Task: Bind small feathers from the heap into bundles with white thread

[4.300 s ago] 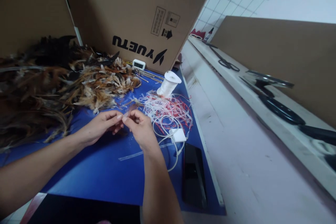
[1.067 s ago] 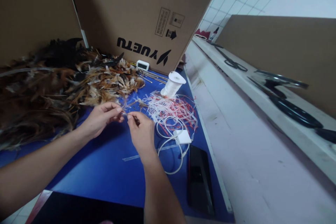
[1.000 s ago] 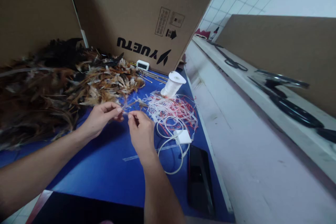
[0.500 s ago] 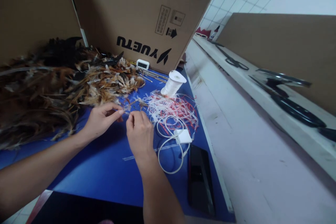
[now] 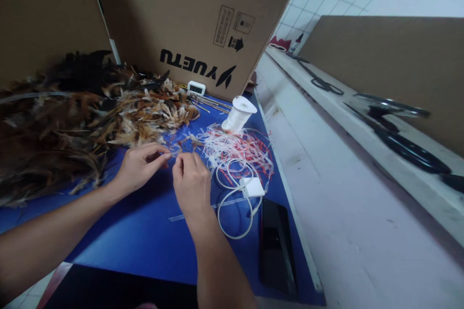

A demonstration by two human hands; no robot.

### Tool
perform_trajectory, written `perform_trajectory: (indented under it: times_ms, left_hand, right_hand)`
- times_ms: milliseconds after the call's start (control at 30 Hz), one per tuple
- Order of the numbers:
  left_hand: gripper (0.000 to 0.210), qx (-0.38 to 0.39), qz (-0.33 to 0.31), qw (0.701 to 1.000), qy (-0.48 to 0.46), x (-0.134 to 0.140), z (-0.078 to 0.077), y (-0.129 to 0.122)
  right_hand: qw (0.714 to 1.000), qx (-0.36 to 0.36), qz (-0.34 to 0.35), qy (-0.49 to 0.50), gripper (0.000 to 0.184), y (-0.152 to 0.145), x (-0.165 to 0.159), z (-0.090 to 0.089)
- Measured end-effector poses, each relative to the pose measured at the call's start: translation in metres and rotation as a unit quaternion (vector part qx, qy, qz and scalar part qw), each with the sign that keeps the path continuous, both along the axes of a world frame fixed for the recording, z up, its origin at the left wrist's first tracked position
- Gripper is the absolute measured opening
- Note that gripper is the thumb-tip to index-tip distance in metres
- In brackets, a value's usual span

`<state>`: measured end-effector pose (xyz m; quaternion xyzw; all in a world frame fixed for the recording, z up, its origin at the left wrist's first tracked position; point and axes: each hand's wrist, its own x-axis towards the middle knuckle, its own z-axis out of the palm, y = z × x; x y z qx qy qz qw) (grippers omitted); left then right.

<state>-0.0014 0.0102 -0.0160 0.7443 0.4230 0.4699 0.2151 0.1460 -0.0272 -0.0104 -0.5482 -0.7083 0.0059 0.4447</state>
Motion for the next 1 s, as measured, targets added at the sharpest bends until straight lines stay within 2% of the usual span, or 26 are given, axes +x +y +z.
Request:
perform_trajectory:
  times_ms: [133,233,333,400,500,600,667,767,900,1000]
  left_hand:
    - [0.011,0.003,-0.008,1.0,0.005,0.0,0.001,0.0]
    - [0.012,-0.004,-0.005,1.0,0.003,-0.001,0.002,0.0]
    - [0.012,-0.002,-0.006,1.0,0.01,-0.001,0.002,-0.001]
    - [0.013,0.008,-0.011,1.0,0.02,-0.001,0.001,-0.001]
    - [0.013,0.016,-0.017,0.999,0.032,-0.001,0.0,-0.001]
    - [0.013,0.001,-0.019,0.999,0.028,-0.001,0.001,-0.001]
    - [0.014,-0.032,-0.019,0.999,0.013,-0.001,0.001,0.0]
    - [0.016,-0.121,-0.025,0.991,-0.042,-0.002,-0.001,0.002]
    - [0.019,-0.217,-0.054,0.963,-0.15,-0.001,-0.003,0.005]
    - [0.021,-0.269,-0.077,0.93,-0.237,-0.001,0.0,0.007]
  right_hand:
    - [0.999,-0.005,0.015,0.033,0.016,-0.001,0.001,0.003]
    - [0.993,-0.023,0.007,0.115,0.011,0.0,0.003,0.003]
    - [0.976,-0.075,-0.004,0.206,0.022,0.005,0.006,0.0]
    - [0.962,-0.119,0.018,0.246,0.027,0.008,0.008,-0.002]
    - [0.95,-0.148,0.051,0.27,0.016,0.01,0.01,-0.002]
    - [0.946,-0.154,0.033,0.285,0.01,0.01,0.011,0.001]
    - [0.936,-0.158,0.015,0.314,0.012,0.011,0.013,0.003]
    - [0.918,-0.15,0.003,0.366,0.016,0.013,0.016,0.004]
    - [0.9,-0.15,0.002,0.409,0.018,0.017,0.018,0.003]
    - [0.887,-0.174,0.015,0.428,0.02,0.018,0.017,0.002]
